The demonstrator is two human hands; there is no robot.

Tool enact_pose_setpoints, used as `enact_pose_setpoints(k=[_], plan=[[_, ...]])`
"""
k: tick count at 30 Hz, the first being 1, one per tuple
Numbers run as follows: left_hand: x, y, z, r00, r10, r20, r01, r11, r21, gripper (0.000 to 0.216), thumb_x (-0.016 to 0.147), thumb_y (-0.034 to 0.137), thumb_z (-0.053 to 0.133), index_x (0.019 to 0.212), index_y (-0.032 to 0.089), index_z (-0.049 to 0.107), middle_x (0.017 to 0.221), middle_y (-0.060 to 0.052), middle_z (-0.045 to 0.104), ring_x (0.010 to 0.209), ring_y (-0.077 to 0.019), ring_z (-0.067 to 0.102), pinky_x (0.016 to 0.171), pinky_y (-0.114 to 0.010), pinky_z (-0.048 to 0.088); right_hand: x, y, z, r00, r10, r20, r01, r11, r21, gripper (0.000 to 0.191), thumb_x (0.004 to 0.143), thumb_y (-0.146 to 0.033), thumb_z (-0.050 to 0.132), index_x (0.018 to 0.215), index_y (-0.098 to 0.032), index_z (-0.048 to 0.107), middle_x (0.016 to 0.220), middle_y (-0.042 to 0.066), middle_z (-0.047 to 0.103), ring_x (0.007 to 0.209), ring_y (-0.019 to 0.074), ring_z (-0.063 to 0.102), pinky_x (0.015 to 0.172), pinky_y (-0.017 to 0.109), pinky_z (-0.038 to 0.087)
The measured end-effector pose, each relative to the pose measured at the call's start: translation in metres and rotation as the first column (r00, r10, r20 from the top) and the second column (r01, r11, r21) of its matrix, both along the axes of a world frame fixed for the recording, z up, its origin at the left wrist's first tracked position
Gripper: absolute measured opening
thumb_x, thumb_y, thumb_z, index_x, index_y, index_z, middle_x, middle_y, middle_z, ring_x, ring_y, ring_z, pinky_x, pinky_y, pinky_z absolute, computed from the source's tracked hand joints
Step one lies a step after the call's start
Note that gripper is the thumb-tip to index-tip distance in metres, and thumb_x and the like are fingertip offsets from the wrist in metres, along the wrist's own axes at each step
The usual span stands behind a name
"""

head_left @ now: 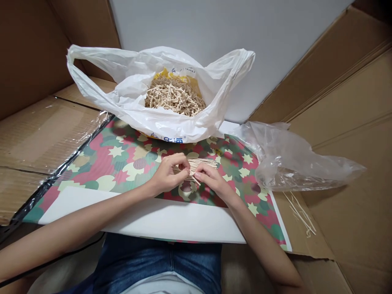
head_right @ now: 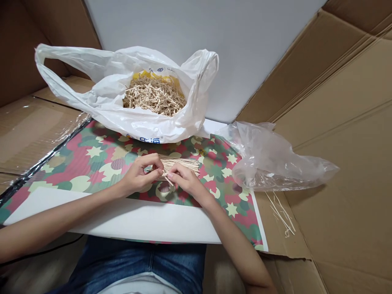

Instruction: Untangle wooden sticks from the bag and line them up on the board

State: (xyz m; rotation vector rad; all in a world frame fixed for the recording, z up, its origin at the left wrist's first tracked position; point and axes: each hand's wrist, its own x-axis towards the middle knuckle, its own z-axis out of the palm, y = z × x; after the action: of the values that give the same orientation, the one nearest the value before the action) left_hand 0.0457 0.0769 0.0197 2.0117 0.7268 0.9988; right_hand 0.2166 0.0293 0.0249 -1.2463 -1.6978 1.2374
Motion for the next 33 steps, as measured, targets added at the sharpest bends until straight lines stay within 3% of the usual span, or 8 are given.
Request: enact_pose_setpoints(k=[6,11,15,18,24,26,33], plan=[[0.001,0.0,0.002,0.993,0.102,0.065,-0.093,0.988,-0.126,0.011,0.07,0.012,0.047,0.06,0.014,0.051,0.061,0.002,0.048,0.06,-0.0092,0.042,0.056,-0.021,0.033,-0.006,-0.004,0.0,0.987,-0.15,-0.058,0.142,0.983,-0.113,0.014,0.081,-0.027,0.045,0.07,-0.02,0.043,0.06,-0.004,0.05,0.054,0.0099,0.047,0.048,0.021,0.032],[0.002,0.001,0.001,0.979,0.16,0.126,-0.123,0.957,-0.262,0.011,0.071,0.015,0.046,0.061,0.013,0.052,0.063,0.002,0.049,0.06,-0.0092,0.042,0.054,-0.021,0.032,-0.006,-0.006,0.002,0.966,-0.257,-0.021,0.256,0.966,-0.033,0.014,0.081,-0.027,0.045,0.069,-0.02,0.044,0.059,-0.004,0.053,0.056,0.0109,0.048,0.051,0.022,0.033],[0.0,0.004,0.002,0.994,0.079,0.074,-0.058,0.966,-0.253,0.01,0.072,0.017,0.047,0.064,0.014,0.052,0.064,0.002,0.049,0.063,-0.0101,0.043,0.058,-0.022,0.034,-0.001,-0.005,0.001,0.978,-0.202,0.047,0.2,0.979,0.033,0.016,0.081,-0.024,0.045,0.066,-0.019,0.045,0.059,-0.004,0.053,0.058,0.0111,0.049,0.055,0.023,0.035],[-0.002,0.006,0.004,0.996,-0.055,0.064,0.07,0.966,-0.248,0.009,0.074,0.019,0.046,0.075,0.014,0.053,0.073,0.001,0.051,0.068,-0.0108,0.045,0.063,-0.022,0.036,0.003,-0.003,-0.003,0.986,-0.132,0.1,0.126,0.99,0.056,0.016,0.08,-0.023,0.046,0.065,-0.019,0.046,0.06,-0.004,0.052,0.058,0.0111,0.048,0.055,0.023,0.035],[0.0,0.002,0.005,0.929,-0.353,0.116,0.37,0.85,-0.376,0.018,0.074,0.027,0.054,0.086,0.016,0.046,0.077,0.0,0.051,0.067,-0.0107,0.048,0.06,-0.022,0.04,0.002,0.001,-0.009,0.998,-0.04,0.057,0.035,0.996,0.081,0.018,0.081,-0.028,0.047,0.065,-0.019,0.044,0.062,-0.003,0.053,0.059,0.0119,0.048,0.059,0.025,0.037],[0.001,0.001,0.005,0.92,-0.367,0.138,0.391,0.836,-0.384,0.019,0.075,0.029,0.055,0.084,0.016,0.045,0.076,0.001,0.051,0.065,-0.01,0.049,0.058,-0.021,0.04,0.002,0.001,-0.009,0.998,-0.032,0.056,0.027,0.996,0.087,0.016,0.08,-0.026,0.047,0.065,-0.02,0.044,0.062,-0.003,0.052,0.059,0.0119,0.047,0.059,0.025,0.037],[0.002,0.002,0.001,0.943,-0.311,0.116,0.332,0.874,-0.356,0.018,0.073,0.027,0.059,0.072,0.014,0.048,0.067,0.002,0.049,0.059,-0.0081,0.046,0.056,-0.02,0.037,0.002,0.0,-0.007,0.994,-0.066,0.09,0.061,0.996,0.058,0.014,0.079,-0.024,0.047,0.066,-0.02,0.045,0.06,-0.003,0.051,0.057,0.0119,0.046,0.056,0.025,0.036]])
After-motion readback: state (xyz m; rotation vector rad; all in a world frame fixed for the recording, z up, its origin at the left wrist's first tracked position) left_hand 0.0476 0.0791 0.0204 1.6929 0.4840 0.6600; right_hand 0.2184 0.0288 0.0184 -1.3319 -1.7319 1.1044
